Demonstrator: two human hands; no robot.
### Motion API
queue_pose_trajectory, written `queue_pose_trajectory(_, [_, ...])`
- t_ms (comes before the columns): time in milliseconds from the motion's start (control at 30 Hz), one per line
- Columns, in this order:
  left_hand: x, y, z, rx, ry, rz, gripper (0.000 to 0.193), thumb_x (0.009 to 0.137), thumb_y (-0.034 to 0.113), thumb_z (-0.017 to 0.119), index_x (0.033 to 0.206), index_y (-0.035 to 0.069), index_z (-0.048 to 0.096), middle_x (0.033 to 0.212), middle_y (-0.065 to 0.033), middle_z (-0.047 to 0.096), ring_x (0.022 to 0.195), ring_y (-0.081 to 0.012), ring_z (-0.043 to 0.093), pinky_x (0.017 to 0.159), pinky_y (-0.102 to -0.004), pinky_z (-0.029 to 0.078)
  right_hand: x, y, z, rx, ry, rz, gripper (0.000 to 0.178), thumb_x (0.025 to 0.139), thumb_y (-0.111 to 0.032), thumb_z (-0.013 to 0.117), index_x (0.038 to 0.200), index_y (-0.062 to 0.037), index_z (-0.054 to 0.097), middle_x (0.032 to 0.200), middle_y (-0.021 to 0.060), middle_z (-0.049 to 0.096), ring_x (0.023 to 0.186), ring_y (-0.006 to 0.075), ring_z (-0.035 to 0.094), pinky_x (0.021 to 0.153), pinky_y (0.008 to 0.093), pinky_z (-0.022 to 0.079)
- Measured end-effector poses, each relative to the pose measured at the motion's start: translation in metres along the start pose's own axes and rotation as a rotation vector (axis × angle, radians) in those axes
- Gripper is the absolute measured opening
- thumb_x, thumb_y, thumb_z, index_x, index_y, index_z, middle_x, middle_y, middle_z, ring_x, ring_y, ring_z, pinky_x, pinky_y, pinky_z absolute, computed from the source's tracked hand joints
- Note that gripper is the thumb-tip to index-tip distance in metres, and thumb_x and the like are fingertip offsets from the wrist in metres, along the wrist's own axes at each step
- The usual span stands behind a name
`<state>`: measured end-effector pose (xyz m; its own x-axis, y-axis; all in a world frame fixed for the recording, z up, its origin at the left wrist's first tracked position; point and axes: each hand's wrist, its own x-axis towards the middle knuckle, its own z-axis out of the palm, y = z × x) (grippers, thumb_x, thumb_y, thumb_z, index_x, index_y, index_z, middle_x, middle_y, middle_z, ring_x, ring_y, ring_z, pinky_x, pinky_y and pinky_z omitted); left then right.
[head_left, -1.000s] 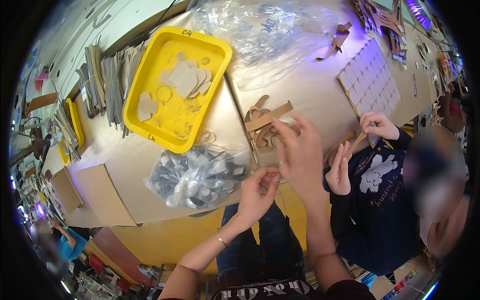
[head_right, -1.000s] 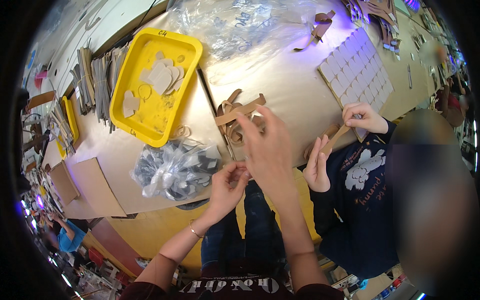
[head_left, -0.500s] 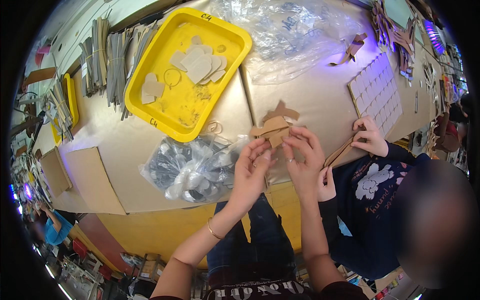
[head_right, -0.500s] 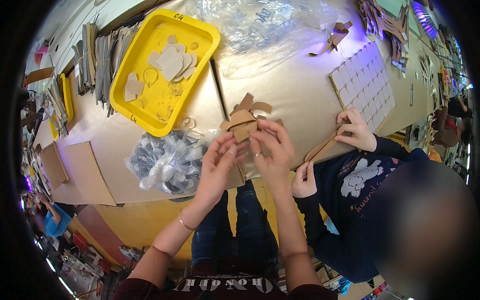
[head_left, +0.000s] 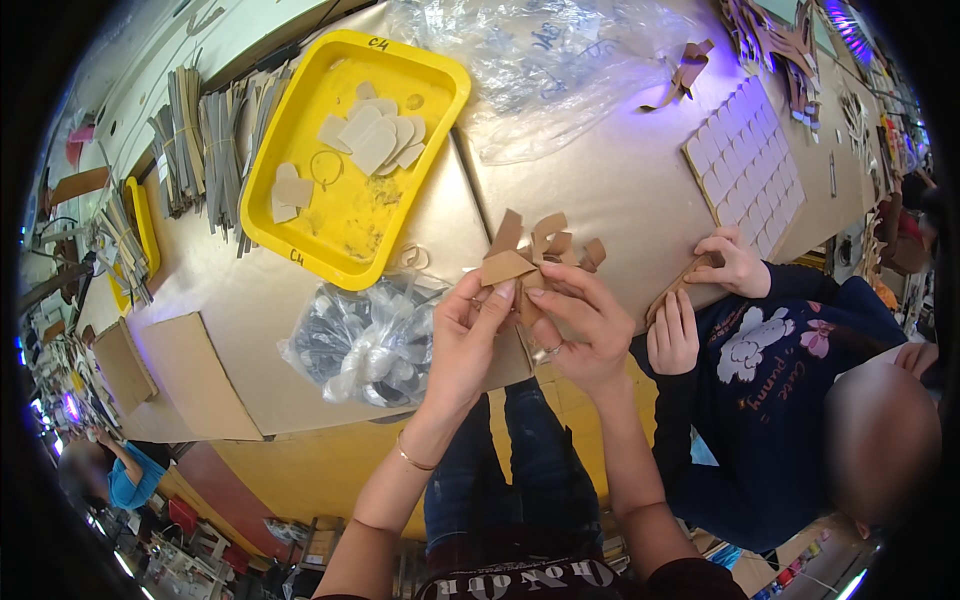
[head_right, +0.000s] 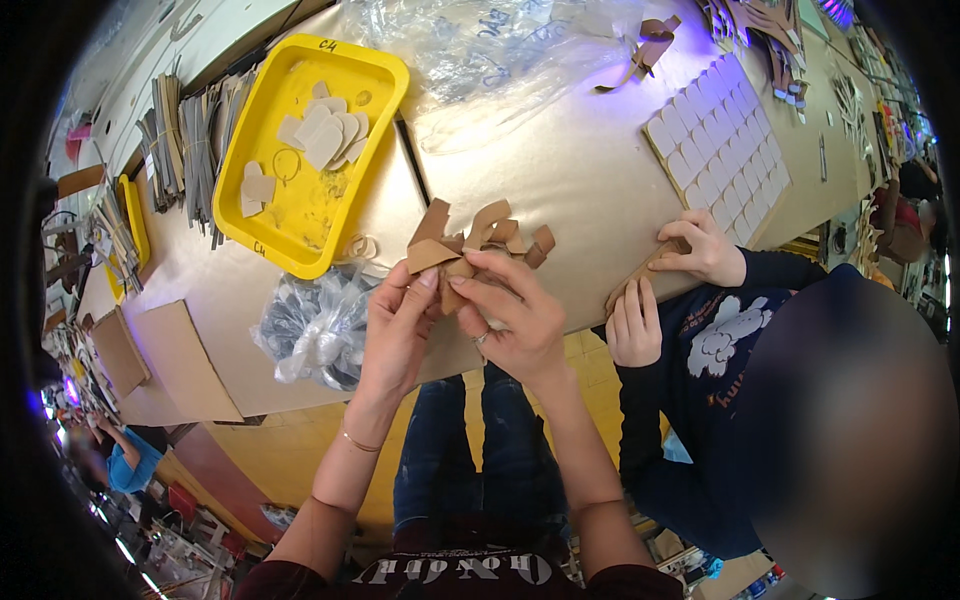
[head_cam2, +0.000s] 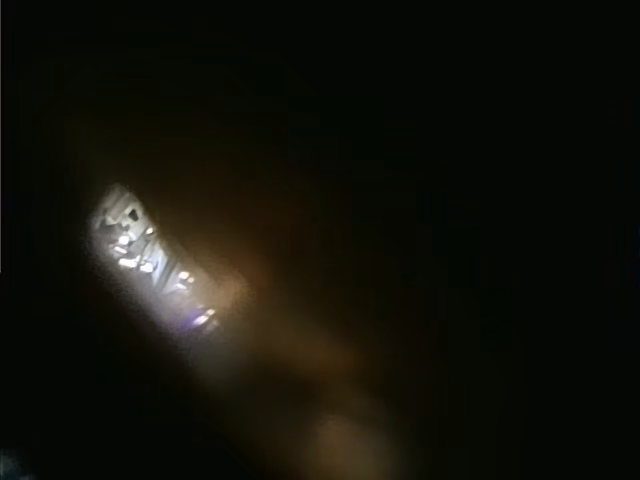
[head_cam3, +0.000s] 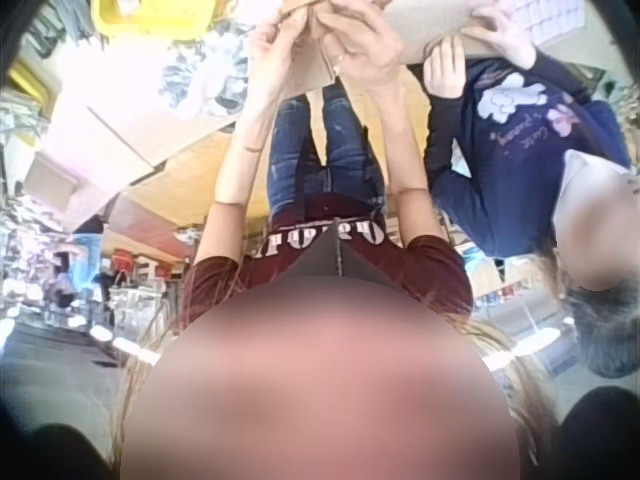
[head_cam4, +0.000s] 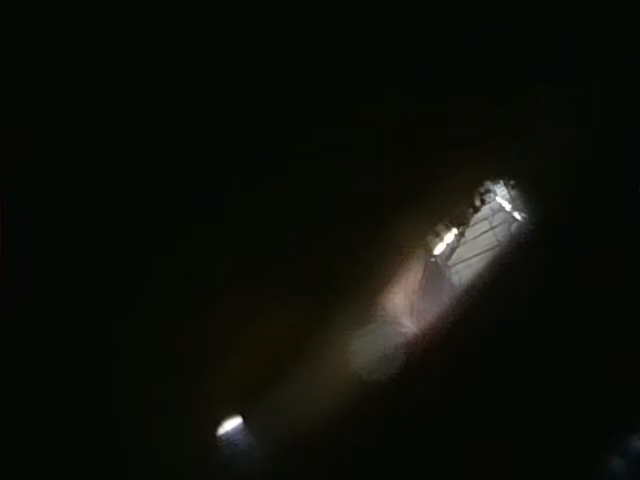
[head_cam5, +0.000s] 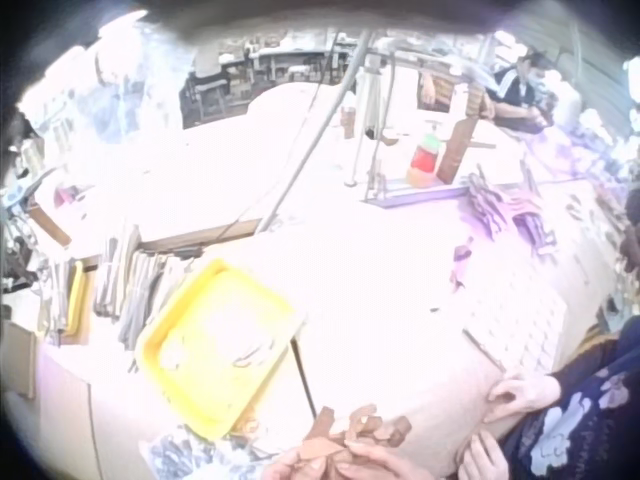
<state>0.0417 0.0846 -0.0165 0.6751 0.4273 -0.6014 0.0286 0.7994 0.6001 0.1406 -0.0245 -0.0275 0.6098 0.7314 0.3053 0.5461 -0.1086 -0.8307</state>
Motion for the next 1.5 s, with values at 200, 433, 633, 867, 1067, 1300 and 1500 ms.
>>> queue_pose_trajectory(200, [0.000, 0.011, 0.006, 0.266, 0.023, 0.242, 0.029, 0.091, 0.004, 0.059, 0.118, -0.005, 0.053, 0.107, -0.0085, 0.063, 0.095, -0.0103, 0.061, 0.082, -0.0219, 0.050, 0.002, -0.006, -0.004, 0.328, 0.018, 0.207, 0.033, 0.077, 0.000, 0.072, 0.109, 0.0016, 0.061, 0.118, 0.0157, 0.057, 0.109, 0.0229, 0.059, 0.093, 0.0327, 0.049])
queue_pose_trajectory(433, [-0.003, 0.012, 0.009, 0.181, 0.044, 0.232, 0.028, 0.089, 0.001, 0.060, 0.116, -0.007, 0.052, 0.108, -0.0107, 0.062, 0.095, -0.0116, 0.062, 0.080, -0.0229, 0.051, 0.008, -0.016, 0.007, 0.331, 0.202, 0.278, 0.033, 0.073, -0.014, 0.079, 0.100, -0.0015, 0.065, 0.110, 0.0135, 0.063, 0.102, 0.0248, 0.061, 0.087, 0.0330, 0.049])
queue_pose_trajectory(633, [0.000, 0.014, 0.002, 0.205, 0.046, 0.215, 0.023, 0.091, 0.004, 0.057, 0.112, -0.005, 0.054, 0.108, -0.0104, 0.061, 0.091, -0.0126, 0.063, 0.075, -0.0231, 0.053, 0.011, -0.025, 0.006, -0.040, 0.066, 0.096, 0.020, 0.081, -0.008, 0.071, 0.097, -0.0007, 0.063, 0.103, 0.0128, 0.065, 0.098, 0.0226, 0.062, 0.086, 0.0316, 0.048])
queue_pose_trajectory(867, [0.015, 0.044, -0.015, 0.741, 0.246, 0.249, 0.031, 0.098, 0.018, 0.042, 0.106, -0.005, 0.062, 0.077, -0.0103, 0.066, 0.069, -0.0156, 0.066, 0.061, -0.0263, 0.051, 0.017, -0.009, -0.004, 0.589, 0.474, 0.574, 0.017, 0.098, -0.016, 0.045, 0.102, -0.0018, 0.053, 0.102, 0.0104, 0.064, 0.091, 0.0173, 0.061, 0.083, 0.0290, 0.047])
queue_pose_trajectory(1067, [0.024, 0.078, -0.029, 0.880, 0.351, 0.434, 0.030, 0.097, 0.017, 0.043, 0.105, -0.004, 0.064, 0.060, -0.0071, 0.060, 0.052, -0.0105, 0.053, 0.051, -0.0260, 0.042, 0.032, 0.018, -0.028, 0.853, 0.432, 0.716, 0.021, 0.098, -0.021, 0.041, 0.103, -0.0036, 0.051, 0.103, 0.0158, 0.063, 0.094, 0.0249, 0.062, 0.084, 0.0357, 0.049])
queue_pose_trajectory(1300, [0.014, 0.066, -0.022, 0.661, 0.183, 0.434, 0.037, 0.091, 0.011, 0.049, 0.126, 0.000, 0.052, 0.104, -0.0167, 0.058, 0.076, -0.0127, 0.058, 0.063, -0.0231, 0.043, 0.029, 0.032, -0.018, 1.193, 0.339, 0.781, 0.025, 0.093, -0.026, 0.041, 0.100, -0.0052, 0.051, 0.103, 0.0174, 0.063, 0.094, 0.0297, 0.061, 0.083, 0.0394, 0.048])
queue_pose_trajectory(1500, [-0.007, 0.058, -0.005, 1.441, 0.247, 0.713, 0.047, 0.082, 0.015, 0.063, 0.126, 0.003, 0.052, 0.135, -0.0256, 0.043, 0.094, -0.0350, 0.061, 0.077, -0.0296, 0.047, 0.031, 0.018, -0.013, 1.068, 0.261, 0.648, 0.022, 0.089, -0.028, 0.045, 0.090, -0.0075, 0.052, 0.104, 0.0147, 0.060, 0.093, 0.0257, 0.057, 0.083, 0.0381, 0.046])
